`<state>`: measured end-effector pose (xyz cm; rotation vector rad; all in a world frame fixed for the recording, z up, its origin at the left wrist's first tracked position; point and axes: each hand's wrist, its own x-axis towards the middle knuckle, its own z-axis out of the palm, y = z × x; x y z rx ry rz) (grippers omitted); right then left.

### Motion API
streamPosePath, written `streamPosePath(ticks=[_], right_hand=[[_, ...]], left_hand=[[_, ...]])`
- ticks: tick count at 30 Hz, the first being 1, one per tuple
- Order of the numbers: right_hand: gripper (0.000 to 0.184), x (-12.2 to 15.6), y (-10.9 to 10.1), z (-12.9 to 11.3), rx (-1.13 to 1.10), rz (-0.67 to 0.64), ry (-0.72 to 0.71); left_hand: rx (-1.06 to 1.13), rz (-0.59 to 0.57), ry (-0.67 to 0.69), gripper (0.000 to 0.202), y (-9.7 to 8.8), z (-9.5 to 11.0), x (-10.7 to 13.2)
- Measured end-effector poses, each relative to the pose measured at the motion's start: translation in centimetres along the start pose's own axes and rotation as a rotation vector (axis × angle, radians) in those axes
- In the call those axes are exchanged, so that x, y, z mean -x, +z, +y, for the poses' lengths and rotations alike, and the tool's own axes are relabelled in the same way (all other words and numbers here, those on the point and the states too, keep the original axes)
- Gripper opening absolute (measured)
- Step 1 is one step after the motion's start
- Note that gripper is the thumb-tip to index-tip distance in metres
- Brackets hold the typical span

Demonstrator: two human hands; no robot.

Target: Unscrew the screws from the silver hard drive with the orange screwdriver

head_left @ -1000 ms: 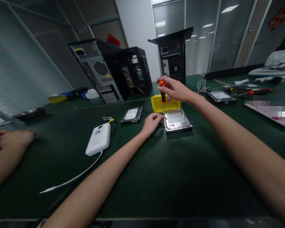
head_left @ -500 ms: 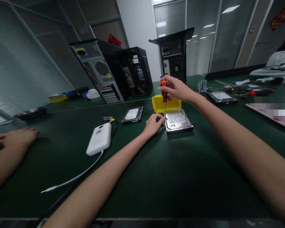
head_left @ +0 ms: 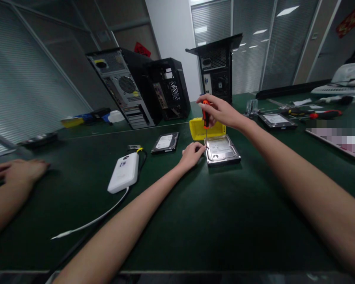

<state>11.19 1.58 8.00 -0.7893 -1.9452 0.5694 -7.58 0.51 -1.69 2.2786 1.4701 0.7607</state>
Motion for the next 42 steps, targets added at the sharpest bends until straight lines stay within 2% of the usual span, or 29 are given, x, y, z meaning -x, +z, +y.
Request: streamPosePath(ticks=[5, 13, 19, 28, 42], right_hand=[[0.031, -0.16, -0.11, -0.07, -0.100, -0.034, 0.004], [0.026, -0.02, -0.20, -0.75, -0.123, -0.031, 0.007], [0.028, 0.04, -0.11, -0.79, -0.108, -0.050, 0.031], [0.031, 0.21, -0.01, -0.93, 0.013, 0.003, 0.009], [0.032, 0.03, -0.11, -0.89, -0.068, -0.033, 0.019]], left_hand=[[-0.004, 0.000, 0.004, 0.026, 0.01, -0.05, -0.03], [-0.001, 0.001, 0.008, 0.025, 0.06, -0.16, -0.02], [0.018, -0.002, 0.008, 0.029, 0.00, -0.04, 0.04], [0.012, -0.007, 0.027, 0.030, 0.18, -0.13, -0.07], [-0.003, -0.017, 0.033, 0.029, 0.01, 0.02, 0.06]])
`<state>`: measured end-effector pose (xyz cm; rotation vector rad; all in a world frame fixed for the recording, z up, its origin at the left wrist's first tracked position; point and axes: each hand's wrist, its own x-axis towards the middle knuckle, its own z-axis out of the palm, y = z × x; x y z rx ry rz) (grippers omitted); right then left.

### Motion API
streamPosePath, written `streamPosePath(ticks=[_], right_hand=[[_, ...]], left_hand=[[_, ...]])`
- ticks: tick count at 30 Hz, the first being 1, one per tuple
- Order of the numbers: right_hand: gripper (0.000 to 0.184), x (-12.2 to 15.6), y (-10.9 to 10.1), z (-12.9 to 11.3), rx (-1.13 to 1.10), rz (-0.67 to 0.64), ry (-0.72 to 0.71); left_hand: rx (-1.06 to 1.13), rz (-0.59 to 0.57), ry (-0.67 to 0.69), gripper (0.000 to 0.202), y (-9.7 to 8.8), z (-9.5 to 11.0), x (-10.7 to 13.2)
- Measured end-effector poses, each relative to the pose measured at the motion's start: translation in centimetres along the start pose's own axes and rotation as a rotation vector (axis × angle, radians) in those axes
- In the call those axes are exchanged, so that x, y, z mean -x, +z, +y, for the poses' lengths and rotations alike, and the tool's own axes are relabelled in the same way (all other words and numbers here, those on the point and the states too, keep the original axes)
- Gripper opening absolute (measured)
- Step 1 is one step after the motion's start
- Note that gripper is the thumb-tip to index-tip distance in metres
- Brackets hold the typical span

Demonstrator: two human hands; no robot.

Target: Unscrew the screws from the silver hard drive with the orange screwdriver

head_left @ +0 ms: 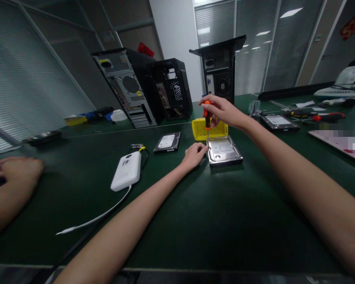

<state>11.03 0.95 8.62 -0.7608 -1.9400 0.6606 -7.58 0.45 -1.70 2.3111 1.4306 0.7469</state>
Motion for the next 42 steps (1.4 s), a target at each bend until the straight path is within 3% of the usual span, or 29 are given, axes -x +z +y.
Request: streamPosePath(ticks=[22, 42], right_hand=[[0.029, 0.21, -0.19, 0.36, 0.180, 0.078, -0.051], [0.031, -0.04, -0.07, 0.19, 0.026, 0.037, -0.013]], left_hand=[[-0.002, 0.009, -0.007, 0.029, -0.06, 0.19, 0.07], [-0.010, 0.005, -0.001, 0.032, 0.02, -0.02, 0.01]])
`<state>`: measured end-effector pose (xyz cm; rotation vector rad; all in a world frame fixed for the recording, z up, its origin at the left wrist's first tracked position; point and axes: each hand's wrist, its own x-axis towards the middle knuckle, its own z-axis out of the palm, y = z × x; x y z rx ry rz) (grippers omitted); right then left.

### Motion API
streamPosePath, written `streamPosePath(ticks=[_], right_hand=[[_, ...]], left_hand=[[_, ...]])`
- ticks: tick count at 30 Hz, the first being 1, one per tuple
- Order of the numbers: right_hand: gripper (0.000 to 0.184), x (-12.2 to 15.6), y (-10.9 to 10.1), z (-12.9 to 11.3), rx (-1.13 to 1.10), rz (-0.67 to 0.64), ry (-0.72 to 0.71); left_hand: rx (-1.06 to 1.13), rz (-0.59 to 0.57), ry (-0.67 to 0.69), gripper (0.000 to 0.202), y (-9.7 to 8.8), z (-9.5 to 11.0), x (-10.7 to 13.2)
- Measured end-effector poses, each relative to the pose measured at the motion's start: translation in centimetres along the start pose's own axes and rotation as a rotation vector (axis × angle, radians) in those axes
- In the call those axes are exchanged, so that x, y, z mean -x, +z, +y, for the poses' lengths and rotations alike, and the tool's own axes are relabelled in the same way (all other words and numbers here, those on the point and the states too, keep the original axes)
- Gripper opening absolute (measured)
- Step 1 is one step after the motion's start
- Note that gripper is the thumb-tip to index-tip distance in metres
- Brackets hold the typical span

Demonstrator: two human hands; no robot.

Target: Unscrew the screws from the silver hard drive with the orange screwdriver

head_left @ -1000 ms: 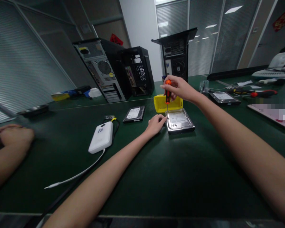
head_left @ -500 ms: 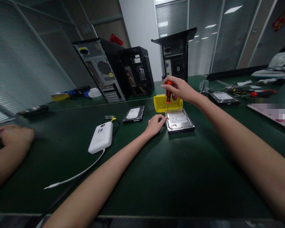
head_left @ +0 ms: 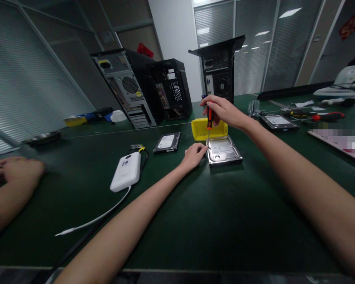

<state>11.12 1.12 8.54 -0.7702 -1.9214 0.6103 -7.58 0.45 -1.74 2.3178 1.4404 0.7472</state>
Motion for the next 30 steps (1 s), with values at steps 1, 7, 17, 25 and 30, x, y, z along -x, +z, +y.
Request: streamPosePath(ticks=[1, 7, 17, 25, 30], right_hand=[[0.031, -0.03, -0.01, 0.03, -0.004, -0.005, -0.001], [0.034, -0.20, -0.05, 0.13, 0.017, -0.006, -0.024], [0.036, -0.18, -0.05, -0.05, 0.058, 0.043, -0.022], [0.033, -0.13, -0.04, 0.04, 0.101, 0.029, -0.018], [0.029, 0.13, -0.09, 0.00, 0.153, 0.044, -0.041]], left_hand=[[-0.005, -0.003, -0.003, 0.032, -0.01, 0.02, 0.00], [-0.014, -0.011, -0.004, 0.030, -0.05, 0.14, 0.01], [-0.004, -0.011, -0.006, 0.031, -0.12, 0.23, 0.13], [-0.007, -0.020, -0.012, 0.031, -0.24, 0.35, 0.18], [-0.010, -0.022, -0.014, 0.031, -0.24, 0.46, 0.21]])
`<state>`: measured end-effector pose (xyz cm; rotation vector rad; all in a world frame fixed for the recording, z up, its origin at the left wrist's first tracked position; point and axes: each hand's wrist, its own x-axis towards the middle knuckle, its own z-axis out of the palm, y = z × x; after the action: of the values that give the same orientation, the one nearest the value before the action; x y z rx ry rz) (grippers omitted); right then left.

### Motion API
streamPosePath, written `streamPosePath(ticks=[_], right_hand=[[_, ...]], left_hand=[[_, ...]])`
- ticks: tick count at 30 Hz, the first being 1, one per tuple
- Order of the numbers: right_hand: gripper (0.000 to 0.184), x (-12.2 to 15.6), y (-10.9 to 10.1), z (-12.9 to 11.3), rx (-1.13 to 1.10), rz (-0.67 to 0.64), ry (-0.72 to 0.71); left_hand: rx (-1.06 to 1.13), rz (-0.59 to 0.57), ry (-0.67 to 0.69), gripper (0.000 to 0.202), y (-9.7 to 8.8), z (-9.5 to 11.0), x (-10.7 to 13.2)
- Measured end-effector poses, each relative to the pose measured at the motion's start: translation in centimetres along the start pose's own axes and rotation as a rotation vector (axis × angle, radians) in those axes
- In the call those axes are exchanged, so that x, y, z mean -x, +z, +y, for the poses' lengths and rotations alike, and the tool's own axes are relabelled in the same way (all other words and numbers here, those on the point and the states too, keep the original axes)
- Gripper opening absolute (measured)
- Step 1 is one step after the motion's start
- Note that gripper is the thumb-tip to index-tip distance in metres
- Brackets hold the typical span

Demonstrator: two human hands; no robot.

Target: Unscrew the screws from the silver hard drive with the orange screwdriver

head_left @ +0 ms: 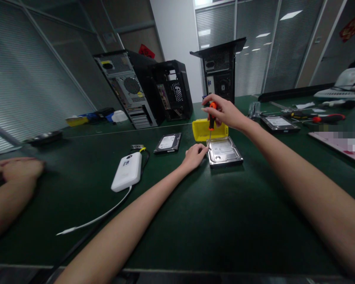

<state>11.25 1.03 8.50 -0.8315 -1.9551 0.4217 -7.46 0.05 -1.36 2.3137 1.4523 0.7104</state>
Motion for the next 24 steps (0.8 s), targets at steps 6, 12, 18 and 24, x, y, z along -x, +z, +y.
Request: streamPosePath(ticks=[6, 12, 18, 24], right_hand=[[0.030, -0.15, 0.20, 0.41, -0.038, -0.009, 0.018], [0.029, -0.03, 0.10, 0.45, -0.059, -0.041, 0.055], [0.032, 0.18, 0.03, 0.00, -0.027, -0.035, 0.032], [0.029, 0.12, -0.05, 0.01, 0.014, -0.010, 0.012]], left_hand=[[-0.013, 0.009, 0.009, 0.032, 0.09, -0.06, -0.05], [-0.015, 0.010, 0.009, 0.032, 0.05, -0.09, -0.06], [-0.013, 0.007, 0.013, 0.032, 0.04, -0.09, -0.05], [-0.012, 0.001, 0.006, 0.032, -0.02, 0.03, 0.01]])
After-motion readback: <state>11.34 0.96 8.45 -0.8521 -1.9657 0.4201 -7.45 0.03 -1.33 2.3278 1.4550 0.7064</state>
